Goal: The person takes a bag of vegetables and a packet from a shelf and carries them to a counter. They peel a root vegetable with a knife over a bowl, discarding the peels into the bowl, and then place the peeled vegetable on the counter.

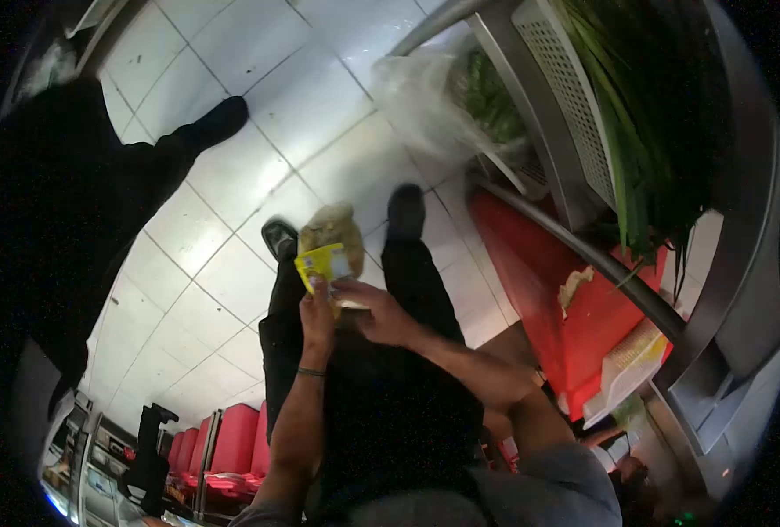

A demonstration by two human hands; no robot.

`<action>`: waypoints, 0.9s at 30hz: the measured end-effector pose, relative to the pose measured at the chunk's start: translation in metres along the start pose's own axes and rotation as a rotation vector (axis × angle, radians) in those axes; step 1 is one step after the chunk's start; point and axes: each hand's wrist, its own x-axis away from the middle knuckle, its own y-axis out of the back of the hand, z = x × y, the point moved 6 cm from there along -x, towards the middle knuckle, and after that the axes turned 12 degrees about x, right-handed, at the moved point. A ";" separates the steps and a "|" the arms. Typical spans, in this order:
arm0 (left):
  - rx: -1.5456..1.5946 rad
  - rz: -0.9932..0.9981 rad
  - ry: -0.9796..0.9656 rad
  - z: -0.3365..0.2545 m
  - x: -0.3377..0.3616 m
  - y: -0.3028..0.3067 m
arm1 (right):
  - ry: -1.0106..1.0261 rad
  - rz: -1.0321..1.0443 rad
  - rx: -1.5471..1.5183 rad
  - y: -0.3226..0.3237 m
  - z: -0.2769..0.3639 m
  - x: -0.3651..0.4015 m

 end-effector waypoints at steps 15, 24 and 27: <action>0.086 -0.079 0.001 0.004 0.010 0.024 | -0.728 -0.778 0.558 0.378 -0.193 -0.076; 0.176 -0.037 0.021 0.005 0.012 0.030 | -0.741 -0.509 0.031 0.351 -0.211 -0.072; 0.143 -0.028 0.016 -0.002 0.015 0.028 | -0.820 -0.724 0.376 0.374 -0.221 -0.112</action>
